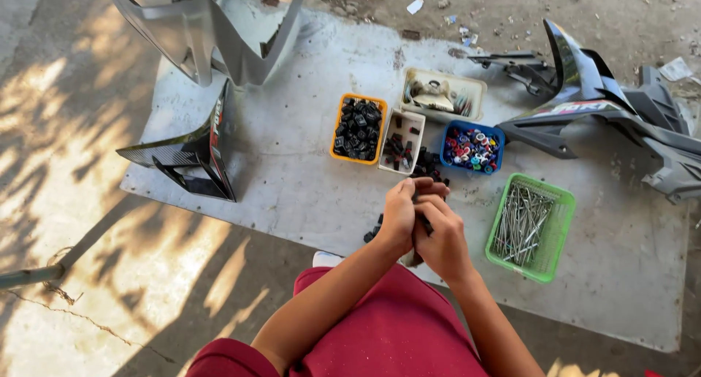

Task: The person repeatedly picks up small black plastic parts with red accents from a table and wipes them with a grey cloth. The parts are handled one by one and placed back on the table after cleaning.

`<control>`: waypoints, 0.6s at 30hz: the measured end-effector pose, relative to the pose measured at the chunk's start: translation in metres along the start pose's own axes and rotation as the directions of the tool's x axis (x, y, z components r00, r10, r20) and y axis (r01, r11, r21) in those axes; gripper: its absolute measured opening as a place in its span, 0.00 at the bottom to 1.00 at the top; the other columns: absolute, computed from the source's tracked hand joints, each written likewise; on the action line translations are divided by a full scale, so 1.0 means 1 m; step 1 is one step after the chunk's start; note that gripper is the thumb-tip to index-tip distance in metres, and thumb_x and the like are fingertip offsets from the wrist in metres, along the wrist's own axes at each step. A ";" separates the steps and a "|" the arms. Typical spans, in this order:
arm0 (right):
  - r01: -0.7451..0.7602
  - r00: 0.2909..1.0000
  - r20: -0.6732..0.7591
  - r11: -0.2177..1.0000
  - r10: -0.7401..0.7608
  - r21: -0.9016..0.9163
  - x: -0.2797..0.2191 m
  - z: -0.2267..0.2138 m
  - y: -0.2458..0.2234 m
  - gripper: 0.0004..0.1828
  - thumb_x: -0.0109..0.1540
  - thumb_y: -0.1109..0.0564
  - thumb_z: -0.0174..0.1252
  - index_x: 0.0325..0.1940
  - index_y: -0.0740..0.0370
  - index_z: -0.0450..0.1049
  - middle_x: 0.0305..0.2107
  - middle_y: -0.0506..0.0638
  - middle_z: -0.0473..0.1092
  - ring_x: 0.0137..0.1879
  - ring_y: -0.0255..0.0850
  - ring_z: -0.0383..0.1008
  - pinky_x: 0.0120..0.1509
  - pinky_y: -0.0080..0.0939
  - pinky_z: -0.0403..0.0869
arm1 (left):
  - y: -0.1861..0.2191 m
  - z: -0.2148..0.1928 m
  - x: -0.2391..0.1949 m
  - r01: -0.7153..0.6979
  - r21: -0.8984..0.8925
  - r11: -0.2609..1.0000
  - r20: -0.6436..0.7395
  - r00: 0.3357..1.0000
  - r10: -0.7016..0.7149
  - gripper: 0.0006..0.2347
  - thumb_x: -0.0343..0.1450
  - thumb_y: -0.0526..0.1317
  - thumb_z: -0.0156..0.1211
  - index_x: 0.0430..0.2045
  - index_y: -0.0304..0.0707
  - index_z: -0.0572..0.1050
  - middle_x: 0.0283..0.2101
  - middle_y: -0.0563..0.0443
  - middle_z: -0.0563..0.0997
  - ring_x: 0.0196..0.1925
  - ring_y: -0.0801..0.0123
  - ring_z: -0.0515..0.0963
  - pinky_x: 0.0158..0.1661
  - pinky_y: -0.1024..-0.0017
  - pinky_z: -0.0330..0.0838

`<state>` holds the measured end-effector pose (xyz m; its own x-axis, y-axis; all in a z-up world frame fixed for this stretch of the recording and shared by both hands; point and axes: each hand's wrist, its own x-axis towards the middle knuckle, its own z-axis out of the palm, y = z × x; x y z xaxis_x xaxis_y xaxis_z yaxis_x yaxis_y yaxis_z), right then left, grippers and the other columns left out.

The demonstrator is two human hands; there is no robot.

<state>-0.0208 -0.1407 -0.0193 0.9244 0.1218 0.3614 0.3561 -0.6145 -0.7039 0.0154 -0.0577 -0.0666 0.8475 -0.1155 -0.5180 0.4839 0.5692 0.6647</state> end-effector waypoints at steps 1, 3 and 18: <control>0.009 1.000 -0.008 1.000 -0.009 0.003 0.004 0.002 0.000 0.07 0.60 0.66 0.63 0.36 0.56 0.80 0.33 0.43 0.73 0.39 0.44 0.78 0.49 0.40 0.77 | 0.001 0.002 0.000 -0.011 0.005 1.000 0.004 1.000 0.011 0.18 0.82 0.43 0.34 0.53 0.29 0.73 0.46 0.31 0.83 0.47 0.53 0.84 0.46 0.72 0.79; -0.071 0.981 -0.181 0.997 0.066 -0.022 0.002 -0.002 -0.002 0.06 0.60 0.66 0.67 0.35 0.56 0.82 0.31 0.45 0.75 0.37 0.47 0.79 0.45 0.40 0.77 | -0.007 0.008 -0.008 -0.168 -0.031 0.985 0.035 0.985 0.169 0.17 0.83 0.40 0.36 0.49 0.27 0.76 0.44 0.33 0.83 0.43 0.61 0.83 0.42 0.70 0.79; -0.194 0.968 -0.034 0.827 0.249 0.528 0.016 0.019 -0.015 0.08 0.62 0.74 0.58 0.41 0.70 0.79 0.36 0.57 0.77 0.53 0.38 0.71 0.56 0.48 0.75 | 0.034 -0.002 -0.035 -0.300 0.221 0.928 -0.001 0.951 0.308 0.26 0.84 0.52 0.30 0.45 0.33 0.80 0.46 0.39 0.82 0.52 0.61 0.78 0.58 0.62 0.71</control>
<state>-0.0089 -0.1147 -0.0152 0.9788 -0.0616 0.1956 0.1872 -0.1204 -0.9749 0.0012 -0.0327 -0.0270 0.9550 0.0664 -0.2890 0.2430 0.3834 0.8910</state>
